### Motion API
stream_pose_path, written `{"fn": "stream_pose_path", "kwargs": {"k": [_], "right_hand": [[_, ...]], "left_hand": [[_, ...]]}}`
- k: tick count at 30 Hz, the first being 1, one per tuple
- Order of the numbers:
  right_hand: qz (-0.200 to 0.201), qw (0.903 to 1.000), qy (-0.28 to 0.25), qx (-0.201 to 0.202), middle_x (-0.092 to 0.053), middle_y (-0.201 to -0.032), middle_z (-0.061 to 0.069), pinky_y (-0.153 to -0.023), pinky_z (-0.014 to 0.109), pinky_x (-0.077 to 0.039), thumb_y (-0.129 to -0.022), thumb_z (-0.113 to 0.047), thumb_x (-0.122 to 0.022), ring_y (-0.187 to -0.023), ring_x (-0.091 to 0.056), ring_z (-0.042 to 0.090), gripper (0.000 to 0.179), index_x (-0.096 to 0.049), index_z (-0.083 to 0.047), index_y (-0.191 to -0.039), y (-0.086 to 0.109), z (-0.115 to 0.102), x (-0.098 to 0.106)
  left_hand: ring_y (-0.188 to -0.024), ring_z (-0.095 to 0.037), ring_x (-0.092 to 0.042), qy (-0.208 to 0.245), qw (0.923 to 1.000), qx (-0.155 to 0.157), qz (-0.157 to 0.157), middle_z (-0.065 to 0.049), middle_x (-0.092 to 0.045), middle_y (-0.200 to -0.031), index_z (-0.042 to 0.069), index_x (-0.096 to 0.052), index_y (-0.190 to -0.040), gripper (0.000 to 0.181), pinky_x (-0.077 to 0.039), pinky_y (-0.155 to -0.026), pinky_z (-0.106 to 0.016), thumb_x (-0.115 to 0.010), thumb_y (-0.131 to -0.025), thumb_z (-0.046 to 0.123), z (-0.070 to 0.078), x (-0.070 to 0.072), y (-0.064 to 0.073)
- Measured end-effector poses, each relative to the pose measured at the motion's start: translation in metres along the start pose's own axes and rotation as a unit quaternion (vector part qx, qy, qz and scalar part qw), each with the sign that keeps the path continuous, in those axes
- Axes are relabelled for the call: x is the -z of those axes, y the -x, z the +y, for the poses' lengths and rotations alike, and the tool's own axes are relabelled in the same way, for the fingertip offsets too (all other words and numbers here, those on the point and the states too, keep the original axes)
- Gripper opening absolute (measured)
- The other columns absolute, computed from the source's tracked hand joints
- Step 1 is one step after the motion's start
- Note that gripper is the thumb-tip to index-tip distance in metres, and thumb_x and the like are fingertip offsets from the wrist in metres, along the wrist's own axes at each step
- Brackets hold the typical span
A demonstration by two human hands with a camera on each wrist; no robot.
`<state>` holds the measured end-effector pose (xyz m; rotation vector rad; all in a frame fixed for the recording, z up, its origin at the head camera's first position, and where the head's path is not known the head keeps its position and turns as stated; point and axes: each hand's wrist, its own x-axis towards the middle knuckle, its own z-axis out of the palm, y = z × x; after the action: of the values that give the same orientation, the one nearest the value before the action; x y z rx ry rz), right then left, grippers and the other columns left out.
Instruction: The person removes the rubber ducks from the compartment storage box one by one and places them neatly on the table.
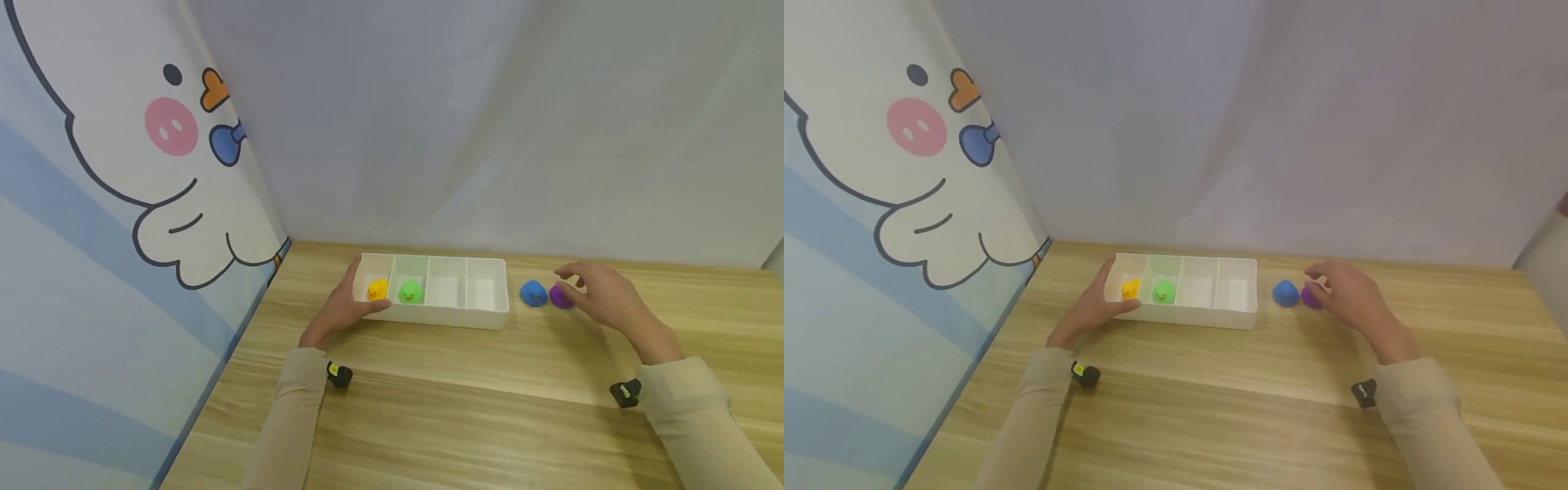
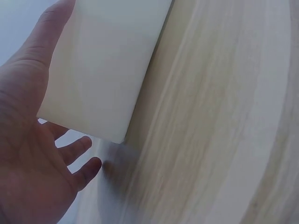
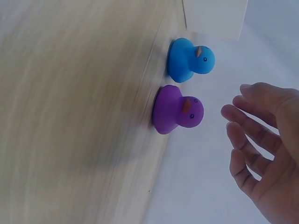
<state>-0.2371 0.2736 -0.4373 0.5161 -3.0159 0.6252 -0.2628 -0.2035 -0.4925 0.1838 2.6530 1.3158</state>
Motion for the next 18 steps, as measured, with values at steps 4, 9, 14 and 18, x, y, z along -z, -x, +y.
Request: {"fn": "stream_pose_path", "kwargs": {"k": [4, 9, 14, 18], "right_hand": [[0.008, 0.9999, 0.007, 0.002, -0.067, -0.129, 0.026, -0.073, 0.052, -0.057, -0.101, -0.022, -0.062, -0.099, -0.069, 0.038, 0.035, -0.067, 0.001, -0.127, -0.003, -0.005, 0.001], [0.021, 0.9996, 0.013, 0.016, -0.069, -0.127, 0.024, -0.073, 0.051, -0.057, -0.101, -0.021, -0.064, -0.097, -0.07, 0.035, 0.032, -0.069, 0.0, -0.124, -0.005, -0.011, -0.001], [0.03, 0.9992, 0.011, 0.026, -0.072, -0.122, 0.022, -0.074, 0.05, -0.058, -0.1, -0.019, -0.064, -0.091, -0.072, 0.03, 0.029, -0.071, -0.001, -0.122, -0.008, -0.016, -0.004], [0.031, 0.9991, 0.014, 0.024, -0.072, -0.121, 0.02, -0.075, 0.049, -0.057, -0.099, -0.018, -0.064, -0.09, -0.072, 0.028, 0.028, -0.072, -0.002, -0.121, -0.01, -0.02, -0.004]], "left_hand": [[-0.147, -0.037, -0.041, 0.002, 1.0, 0.004, 0.003, -0.015, -0.031, -0.166, 0.035, 0.001, -0.165, 0.123, -0.032, -0.124, -0.057, -0.085, -0.079, 0.052, -0.001, 0.0, -0.001], [-0.147, -0.037, -0.04, 0.004, 1.0, 0.001, 0.002, -0.014, -0.031, -0.167, 0.036, 0.001, -0.165, 0.123, -0.032, -0.124, -0.057, -0.085, -0.079, 0.051, -0.001, 0.0, -0.001], [-0.152, -0.037, -0.034, 0.006, 0.9999, -0.009, -0.002, -0.014, -0.024, -0.17, 0.027, 0.0, -0.166, 0.122, -0.029, -0.125, -0.058, -0.084, -0.08, 0.049, 0.002, -0.002, 0.0], [-0.151, -0.035, -0.036, 0.015, 0.9998, -0.013, -0.006, -0.013, -0.028, -0.168, 0.027, 0.001, -0.166, 0.122, -0.029, -0.126, -0.056, -0.084, -0.081, 0.046, 0.004, -0.003, -0.001]]}}
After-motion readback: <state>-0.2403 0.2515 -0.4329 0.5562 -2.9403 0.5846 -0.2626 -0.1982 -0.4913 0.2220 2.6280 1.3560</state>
